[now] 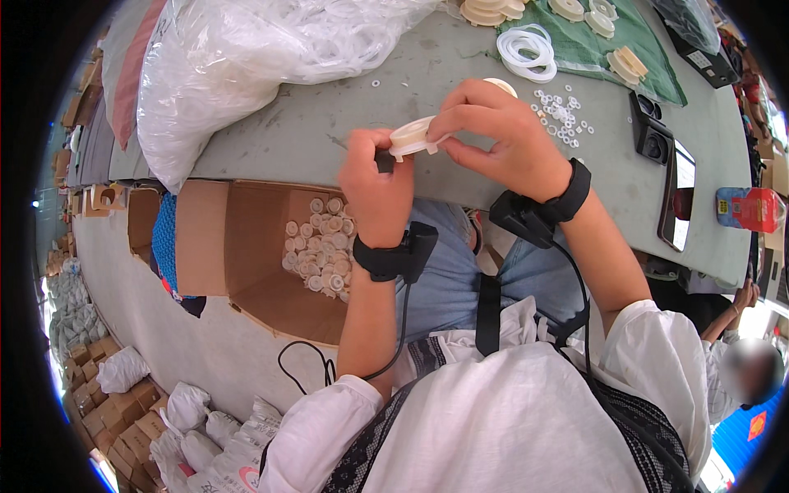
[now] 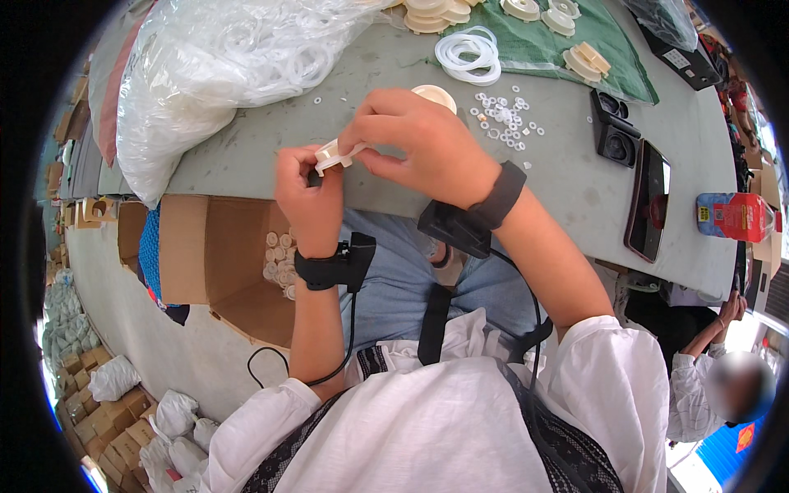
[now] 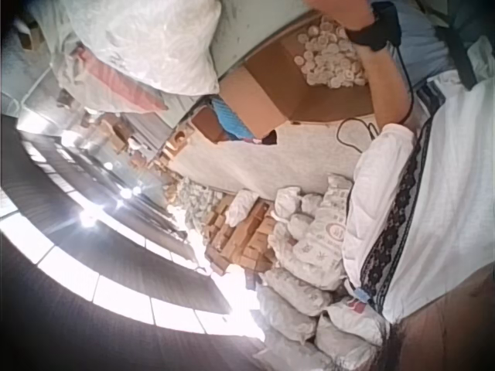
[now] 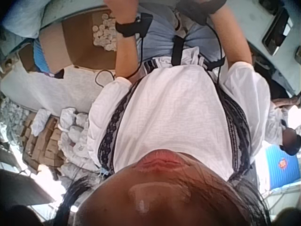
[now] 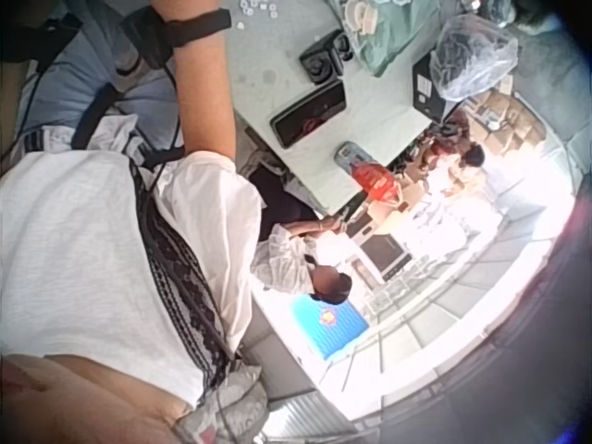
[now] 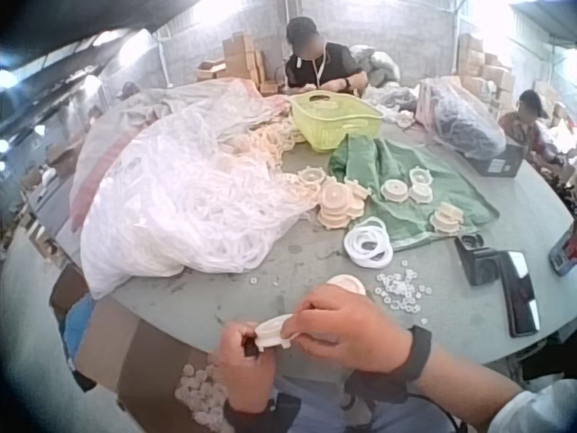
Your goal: Manually assembling small plastic rings and washers onto a circular plastic base for manufacturing.
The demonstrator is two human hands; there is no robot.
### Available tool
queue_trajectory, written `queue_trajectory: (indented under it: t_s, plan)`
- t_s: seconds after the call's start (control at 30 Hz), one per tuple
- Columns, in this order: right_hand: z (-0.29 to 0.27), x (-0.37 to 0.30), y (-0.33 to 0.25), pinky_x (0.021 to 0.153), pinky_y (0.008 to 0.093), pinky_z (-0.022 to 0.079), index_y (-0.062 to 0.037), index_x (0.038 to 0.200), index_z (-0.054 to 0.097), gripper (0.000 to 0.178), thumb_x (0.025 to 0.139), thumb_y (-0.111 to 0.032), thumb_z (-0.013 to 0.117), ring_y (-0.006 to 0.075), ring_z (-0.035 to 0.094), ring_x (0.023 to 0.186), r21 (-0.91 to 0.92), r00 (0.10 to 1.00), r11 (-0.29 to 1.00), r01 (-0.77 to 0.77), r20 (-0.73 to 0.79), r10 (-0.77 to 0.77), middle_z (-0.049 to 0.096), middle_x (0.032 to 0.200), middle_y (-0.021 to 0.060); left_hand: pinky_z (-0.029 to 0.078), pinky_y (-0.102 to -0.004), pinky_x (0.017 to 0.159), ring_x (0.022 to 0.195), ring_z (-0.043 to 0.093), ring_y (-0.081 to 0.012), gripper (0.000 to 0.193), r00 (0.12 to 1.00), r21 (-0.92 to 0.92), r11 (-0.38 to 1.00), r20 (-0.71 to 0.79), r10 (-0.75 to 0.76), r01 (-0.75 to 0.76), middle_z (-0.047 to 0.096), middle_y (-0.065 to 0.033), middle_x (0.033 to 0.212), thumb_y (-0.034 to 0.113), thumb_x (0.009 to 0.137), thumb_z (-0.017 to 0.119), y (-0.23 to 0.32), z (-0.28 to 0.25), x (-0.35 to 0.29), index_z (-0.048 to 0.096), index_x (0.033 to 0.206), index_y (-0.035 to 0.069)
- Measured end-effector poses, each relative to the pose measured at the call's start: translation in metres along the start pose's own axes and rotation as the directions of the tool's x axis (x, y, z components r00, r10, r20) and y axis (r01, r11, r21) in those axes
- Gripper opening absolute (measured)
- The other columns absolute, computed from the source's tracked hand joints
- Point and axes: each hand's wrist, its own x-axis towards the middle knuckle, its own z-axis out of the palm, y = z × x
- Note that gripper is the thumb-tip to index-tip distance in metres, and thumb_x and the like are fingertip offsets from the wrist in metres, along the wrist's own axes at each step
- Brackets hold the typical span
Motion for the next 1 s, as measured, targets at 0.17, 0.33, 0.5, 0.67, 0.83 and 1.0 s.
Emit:
queue_trajectory:
  t_s: [0.17, 0.33, 0.5, 0.67, 0.83, 1.0]
  plan:
    - [0.003, -0.003, -0.001, 0.072, 0.0324, 0.046, -0.0129, 0.087, 0.067, 0.023, 0.07, 0.002, 0.069, 0.0218, 0.057, 0.083, -0.068, 1.0, 0.998, 0.003, 0.011, -0.003, 0.056, 0.086, 0.0029, 0.048, -0.0343, 0.065, 0.07, 0.06, -0.029, 0.017, 0.998, 0.144, 0.99, -0.054, 0.016, -0.008, 0.063, -0.0112, 0.079, -0.002, 0.075, 0.066, 0.008, 0.007, 0.003, 0.052, 0.085, 0.004]
    - [0.002, -0.006, 0.006, 0.076, 0.0324, 0.047, -0.0127, 0.092, 0.068, 0.028, 0.068, -0.001, 0.072, 0.022, 0.057, 0.086, -0.064, 0.998, 0.998, 0.027, 0.054, -0.024, 0.059, 0.093, 0.0034, 0.05, -0.0308, 0.069, 0.078, 0.062, -0.021, 0.018, 0.997, 0.042, 0.999, -0.077, 0.03, -0.027, 0.064, -0.012, 0.091, -0.004, 0.079, 0.065, -0.005, 0.004, 0.002, 0.05, 0.088, 0.002]
    - [-0.027, -0.001, 0.012, 0.088, 0.032, 0.046, -0.0092, 0.106, 0.066, 0.039, 0.068, -0.006, 0.075, 0.0229, 0.057, 0.097, -0.082, 0.997, 0.995, -0.051, -0.068, 0.045, 0.062, 0.107, 0.0044, 0.055, -0.0289, 0.072, 0.085, 0.064, -0.0191, 0.019, 0.966, -0.222, 0.975, -0.256, -0.046, -0.012, 0.063, -0.0153, 0.099, -0.004, 0.086, 0.061, -0.008, -0.033, -0.007, 0.045, 0.094, 0.002]
    - [-0.046, -0.019, 0.034, 0.092, 0.0374, 0.043, -0.0115, 0.119, 0.06, 0.052, 0.071, -0.022, 0.077, 0.0286, 0.056, 0.105, -0.367, 0.965, 0.895, -0.254, -0.029, 0.262, 0.061, 0.112, 0.009, 0.052, -0.0255, 0.067, 0.077, 0.059, -0.0132, 0.016, 0.854, -0.186, 0.934, -0.382, -0.354, 0.305, 0.059, -0.0102, 0.094, -0.002, 0.087, 0.06, -0.047, -0.106, -0.052, 0.045, 0.093, 0.001]
    - [-0.038, -0.023, 0.03, 0.096, 0.0384, 0.041, -0.0115, 0.123, 0.058, 0.057, 0.071, -0.022, 0.078, 0.0285, 0.054, 0.111, -0.489, 0.952, 0.833, -0.259, 0.016, 0.305, 0.06, 0.119, 0.0094, 0.047, -0.0235, 0.052, 0.063, 0.055, -0.0097, 0.014, 0.622, -0.144, 0.694, -0.344, -0.703, 0.705, 0.06, -0.0062, 0.075, 0.008, 0.086, 0.064, -0.189, -0.176, -0.164, 0.051, 0.089, 0.004]
    - [-0.048, -0.005, 0.031, 0.099, 0.0361, 0.04, -0.0078, 0.123, 0.058, 0.053, 0.075, -0.021, 0.077, 0.0253, 0.055, 0.113, -0.192, 0.968, 0.95, -0.246, -0.108, 0.228, 0.06, 0.123, 0.0095, 0.051, -0.0412, 0.058, 0.071, 0.067, -0.0222, 0.038, 0.867, 0.84, 0.475, 0.009, -0.497, 0.263, 0.069, -0.0098, 0.079, 0.036, 0.083, 0.069, -0.334, -0.287, -0.37, 0.064, 0.099, 0.001]
